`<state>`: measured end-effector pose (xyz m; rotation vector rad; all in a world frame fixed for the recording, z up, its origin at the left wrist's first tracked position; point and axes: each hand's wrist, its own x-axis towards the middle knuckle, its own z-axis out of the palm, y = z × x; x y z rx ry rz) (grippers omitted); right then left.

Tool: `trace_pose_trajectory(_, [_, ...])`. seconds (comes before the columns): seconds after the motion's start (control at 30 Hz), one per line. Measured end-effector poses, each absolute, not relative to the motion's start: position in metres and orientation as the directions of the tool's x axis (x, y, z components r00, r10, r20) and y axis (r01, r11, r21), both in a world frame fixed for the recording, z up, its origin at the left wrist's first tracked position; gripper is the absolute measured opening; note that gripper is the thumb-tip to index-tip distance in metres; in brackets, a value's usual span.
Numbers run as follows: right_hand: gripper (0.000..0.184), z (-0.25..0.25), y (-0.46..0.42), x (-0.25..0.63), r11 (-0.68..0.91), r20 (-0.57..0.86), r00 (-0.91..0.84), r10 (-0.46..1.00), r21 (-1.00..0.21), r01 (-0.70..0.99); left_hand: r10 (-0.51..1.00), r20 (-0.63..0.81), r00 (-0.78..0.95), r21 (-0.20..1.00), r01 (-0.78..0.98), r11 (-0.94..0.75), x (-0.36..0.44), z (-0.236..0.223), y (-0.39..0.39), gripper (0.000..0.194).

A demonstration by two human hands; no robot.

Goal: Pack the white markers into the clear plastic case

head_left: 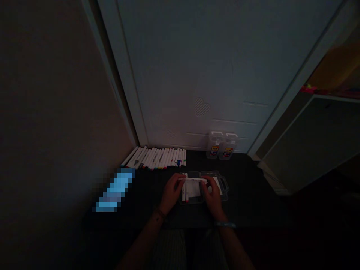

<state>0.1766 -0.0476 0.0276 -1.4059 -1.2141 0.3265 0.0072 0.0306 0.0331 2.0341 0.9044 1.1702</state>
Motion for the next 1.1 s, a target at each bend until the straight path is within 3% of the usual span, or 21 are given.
trace_pose_trajectory(0.53, [0.026,0.0294,-0.0481,0.1765,0.251,0.433,0.399,0.808,-0.867,0.431,0.858,0.379,0.346,0.83,0.282,-0.481,0.004,0.0329,0.0295,0.024])
trace_pose_trajectory(0.9, [0.022,0.0247,-0.0485,0.1783,0.188,0.396,0.41,0.822,-0.867,0.46,0.852,0.421,0.31,0.839,0.226,-0.496,0.0055,0.0338,0.029,0.02])
trace_pose_trajectory(1.1, [0.027,0.0271,-0.0483,0.1772,0.253,0.422,0.4,0.814,-0.877,0.409,0.851,0.394,0.347,0.833,0.255,-0.49,0.0056,0.0326,0.0288,0.022])
